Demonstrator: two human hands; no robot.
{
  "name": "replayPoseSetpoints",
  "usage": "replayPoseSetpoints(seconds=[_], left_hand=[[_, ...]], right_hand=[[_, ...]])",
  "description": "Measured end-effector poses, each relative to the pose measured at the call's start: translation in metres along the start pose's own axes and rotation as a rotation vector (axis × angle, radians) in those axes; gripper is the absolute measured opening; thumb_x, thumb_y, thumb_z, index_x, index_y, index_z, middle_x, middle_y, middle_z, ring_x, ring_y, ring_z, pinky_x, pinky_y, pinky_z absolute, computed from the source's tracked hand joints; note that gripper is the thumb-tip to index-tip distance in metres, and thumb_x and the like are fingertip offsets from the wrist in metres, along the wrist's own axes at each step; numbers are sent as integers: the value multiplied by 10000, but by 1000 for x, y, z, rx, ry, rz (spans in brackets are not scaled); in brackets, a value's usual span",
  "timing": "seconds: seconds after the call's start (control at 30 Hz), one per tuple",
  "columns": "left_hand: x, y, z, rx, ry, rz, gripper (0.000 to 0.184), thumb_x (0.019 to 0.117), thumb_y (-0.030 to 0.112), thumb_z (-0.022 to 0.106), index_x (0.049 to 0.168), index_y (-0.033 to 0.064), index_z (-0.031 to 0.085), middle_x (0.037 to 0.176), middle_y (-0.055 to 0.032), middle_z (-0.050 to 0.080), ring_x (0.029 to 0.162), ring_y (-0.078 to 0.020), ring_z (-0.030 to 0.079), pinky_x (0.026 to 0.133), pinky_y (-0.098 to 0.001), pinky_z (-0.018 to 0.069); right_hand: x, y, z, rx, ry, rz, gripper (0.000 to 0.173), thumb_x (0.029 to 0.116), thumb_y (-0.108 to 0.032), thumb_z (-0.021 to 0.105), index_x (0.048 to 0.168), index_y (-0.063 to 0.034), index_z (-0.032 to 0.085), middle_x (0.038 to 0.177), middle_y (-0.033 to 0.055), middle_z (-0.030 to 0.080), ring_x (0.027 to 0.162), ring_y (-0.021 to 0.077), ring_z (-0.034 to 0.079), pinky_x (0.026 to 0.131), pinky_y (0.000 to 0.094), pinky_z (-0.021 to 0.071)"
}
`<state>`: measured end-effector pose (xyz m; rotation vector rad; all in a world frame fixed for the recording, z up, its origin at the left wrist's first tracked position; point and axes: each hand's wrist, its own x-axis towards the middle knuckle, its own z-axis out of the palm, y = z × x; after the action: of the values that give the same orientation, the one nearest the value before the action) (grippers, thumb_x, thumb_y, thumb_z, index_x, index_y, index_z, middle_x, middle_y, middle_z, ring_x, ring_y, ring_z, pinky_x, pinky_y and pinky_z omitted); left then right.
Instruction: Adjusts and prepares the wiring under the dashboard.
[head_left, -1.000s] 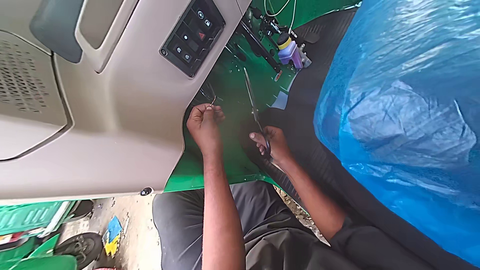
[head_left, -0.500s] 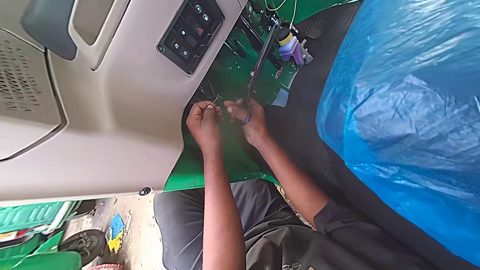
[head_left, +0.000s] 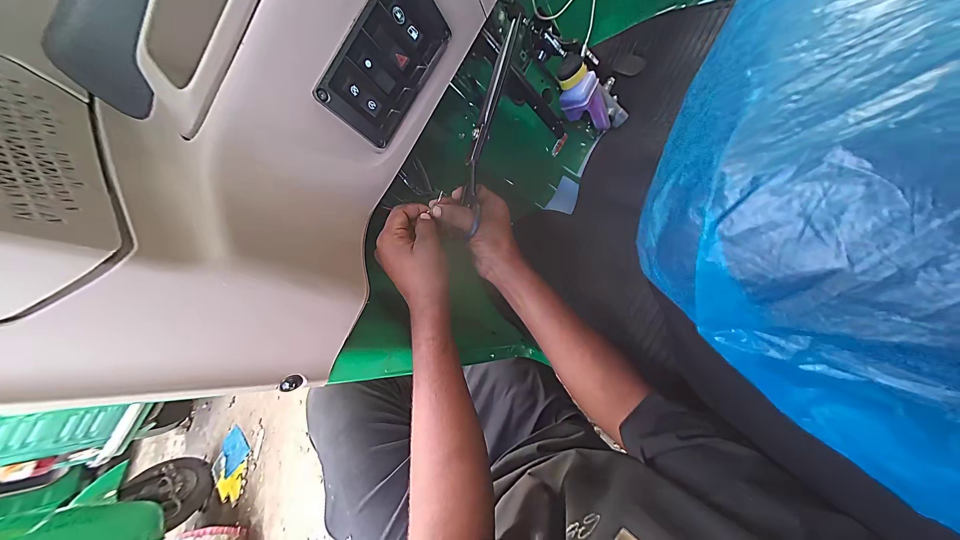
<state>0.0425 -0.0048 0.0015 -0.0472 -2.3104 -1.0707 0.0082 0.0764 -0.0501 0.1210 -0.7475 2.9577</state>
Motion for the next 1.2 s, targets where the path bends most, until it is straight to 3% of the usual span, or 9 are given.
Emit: replayPoseSetpoints(seconds=[0.1, 0.33, 0.47, 0.63, 0.73, 0.87, 0.93, 1.1, 1.2], left_hand=[[0, 2, 0, 0, -15, -13, 173, 997, 107, 548, 973, 74, 716, 820, -5, 708, 704, -99, 688, 658, -325, 604], [-1, 3, -2, -94, 10, -84, 181, 984, 89, 522, 929, 51, 691, 800, -34, 716, 647, -141, 698, 608, -346, 621], [-3, 4, -2, -72, -4, -46, 161, 1022, 100, 536, 1011, 42, 685, 866, -37, 721, 681, -128, 702, 629, -326, 624], [-2, 1, 0, -128, -18, -61, 166, 1047, 108, 545, 1087, 24, 683, 956, -66, 732, 789, -165, 738, 694, -354, 653], [1, -2, 0, -285, 3, -125, 171, 1033, 81, 580, 1118, -9, 697, 976, -101, 713, 823, -198, 721, 748, -378, 641], [2, -1, -2, -455, 20, -217, 190, 1019, 74, 608, 1163, -11, 696, 1001, -96, 695, 851, -196, 689, 788, -372, 613], [2, 3, -3, -519, 39, -263, 186, 1018, 70, 606, 1167, -1, 692, 983, -76, 679, 816, -177, 672, 774, -354, 606], [3, 7, -5, -703, 45, -310, 212, 1025, 51, 583, 1219, 9, 658, 961, -45, 669, 816, -155, 671, 802, -344, 609], [3, 9, -6, -761, 56, -305, 231, 1020, 42, 588, 1243, 25, 647, 993, -46, 678, 842, -157, 683, 807, -345, 614]], right_hand=[[1, -3, 4, 23, 51, -12, 313, 835, 95, 753, 1069, 43, 552, 913, 174, 723, 747, 183, 700, 642, 304, 594], [11, -9, -2, 132, 164, -44, 233, 879, 22, 743, 1045, 16, 580, 853, 138, 678, 600, 157, 604, 560, 298, 554], [12, -24, -26, -85, 244, -65, 279, 844, 37, 785, 1001, -5, 557, 765, 78, 652, 552, 126, 595, 529, 276, 566], [-25, -14, -48, -302, 249, 3, 208, 886, -80, 797, 892, -1, 604, 677, 51, 634, 513, 102, 580, 470, 247, 527], [-56, -10, -65, -395, 106, 58, 250, 951, -257, 754, 948, -42, 627, 679, 40, 625, 516, 104, 577, 472, 242, 517], [-77, 7, -94, -513, -39, -117, 354, 855, -307, 853, 948, -63, 614, 666, 39, 590, 499, 113, 534, 456, 253, 479], [-80, 12, -103, -572, -72, -209, 380, 807, -290, 891, 947, -73, 612, 687, 10, 589, 545, 88, 540, 503, 237, 488], [-87, 24, -122, -757, -109, -215, 508, 736, -363, 937, 959, -69, 589, 725, 4, 600, 583, 81, 564, 536, 243, 521], [-89, 33, -129, -945, -118, -209, 578, 702, -499, 929, 978, -106, 607, 758, -24, 623, 613, 65, 586, 565, 260, 545]])
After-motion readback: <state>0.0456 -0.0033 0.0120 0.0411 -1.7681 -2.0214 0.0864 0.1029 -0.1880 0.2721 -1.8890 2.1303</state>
